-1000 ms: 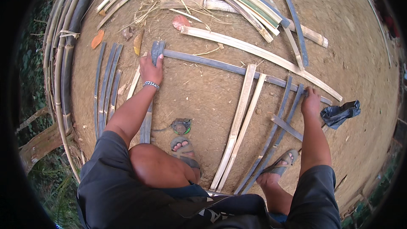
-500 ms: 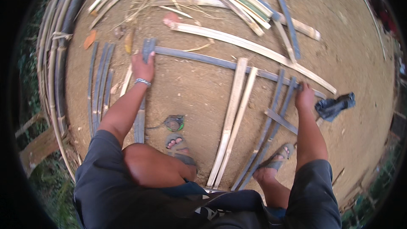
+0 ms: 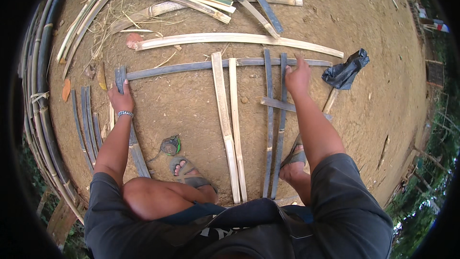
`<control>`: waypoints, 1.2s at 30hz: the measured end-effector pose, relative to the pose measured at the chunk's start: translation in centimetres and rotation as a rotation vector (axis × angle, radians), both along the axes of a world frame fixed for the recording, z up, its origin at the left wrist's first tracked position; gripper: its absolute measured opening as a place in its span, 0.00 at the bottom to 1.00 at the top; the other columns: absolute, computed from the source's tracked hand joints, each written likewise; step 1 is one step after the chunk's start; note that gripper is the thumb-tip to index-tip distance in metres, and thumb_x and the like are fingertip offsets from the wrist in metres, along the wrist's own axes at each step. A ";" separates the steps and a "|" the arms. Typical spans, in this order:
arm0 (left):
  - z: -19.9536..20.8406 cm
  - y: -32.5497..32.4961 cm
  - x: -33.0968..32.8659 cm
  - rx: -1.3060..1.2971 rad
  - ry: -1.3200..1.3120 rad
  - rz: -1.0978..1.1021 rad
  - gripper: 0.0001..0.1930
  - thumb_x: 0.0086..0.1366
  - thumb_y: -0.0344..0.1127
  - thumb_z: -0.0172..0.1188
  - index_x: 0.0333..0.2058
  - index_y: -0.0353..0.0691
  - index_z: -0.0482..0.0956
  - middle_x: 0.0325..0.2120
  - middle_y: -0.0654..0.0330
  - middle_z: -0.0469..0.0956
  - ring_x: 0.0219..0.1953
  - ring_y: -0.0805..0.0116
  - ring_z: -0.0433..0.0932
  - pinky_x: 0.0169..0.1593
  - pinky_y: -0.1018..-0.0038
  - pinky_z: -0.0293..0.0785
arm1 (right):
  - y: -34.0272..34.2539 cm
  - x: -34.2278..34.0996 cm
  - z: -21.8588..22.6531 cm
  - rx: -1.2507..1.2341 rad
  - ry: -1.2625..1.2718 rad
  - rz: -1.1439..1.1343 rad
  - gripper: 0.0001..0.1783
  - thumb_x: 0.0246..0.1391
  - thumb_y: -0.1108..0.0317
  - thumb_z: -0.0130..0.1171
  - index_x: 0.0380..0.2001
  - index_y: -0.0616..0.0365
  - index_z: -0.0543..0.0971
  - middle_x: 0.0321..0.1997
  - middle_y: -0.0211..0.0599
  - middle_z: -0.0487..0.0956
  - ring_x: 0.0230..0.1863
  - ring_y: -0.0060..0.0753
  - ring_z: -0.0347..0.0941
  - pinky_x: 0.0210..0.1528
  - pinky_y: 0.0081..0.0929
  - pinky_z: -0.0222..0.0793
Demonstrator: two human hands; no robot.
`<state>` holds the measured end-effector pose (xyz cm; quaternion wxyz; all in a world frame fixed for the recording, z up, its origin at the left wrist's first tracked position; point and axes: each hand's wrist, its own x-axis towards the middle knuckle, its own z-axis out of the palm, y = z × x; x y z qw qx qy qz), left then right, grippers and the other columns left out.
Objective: The person assembles a rectangular bamboo frame on the ground using a hammer to drive nails into the joints. They arrange bamboo strips, secure them with nails, and use a tape measure to check dimensions.
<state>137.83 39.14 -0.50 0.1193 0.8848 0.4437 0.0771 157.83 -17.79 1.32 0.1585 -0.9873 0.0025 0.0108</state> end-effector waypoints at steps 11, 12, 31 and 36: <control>0.2 0.2 -0.1 -0.033 0.037 -0.015 0.38 0.70 0.61 0.57 0.63 0.31 0.73 0.53 0.39 0.73 0.56 0.41 0.74 0.60 0.57 0.70 | 0.0 -5.0 0.4 0.135 0.148 -0.122 0.33 0.57 0.62 0.67 0.63 0.61 0.72 0.66 0.57 0.70 0.68 0.60 0.64 0.71 0.47 0.60; 0.1 0.0 0.1 -0.035 0.034 -0.019 0.38 0.70 0.61 0.57 0.62 0.30 0.73 0.53 0.38 0.73 0.56 0.41 0.74 0.60 0.57 0.70 | 0.3 -5.0 0.5 0.107 0.147 -0.117 0.35 0.57 0.59 0.68 0.64 0.62 0.71 0.66 0.57 0.70 0.68 0.59 0.64 0.71 0.47 0.59; -1.7 1.4 -0.7 0.036 0.023 -0.055 0.37 0.70 0.61 0.57 0.62 0.32 0.73 0.47 0.41 0.74 0.52 0.43 0.74 0.57 0.58 0.70 | 4.3 -3.5 0.8 0.126 0.304 -0.127 0.52 0.43 0.55 0.78 0.69 0.63 0.66 0.67 0.53 0.71 0.69 0.52 0.66 0.71 0.40 0.62; -1.7 1.3 -0.5 0.024 0.026 -0.064 0.37 0.70 0.61 0.57 0.63 0.34 0.72 0.47 0.41 0.73 0.51 0.43 0.75 0.57 0.59 0.70 | 3.8 -3.8 -0.1 0.138 0.247 -0.136 0.50 0.43 0.55 0.78 0.67 0.63 0.69 0.63 0.55 0.75 0.64 0.53 0.71 0.68 0.41 0.66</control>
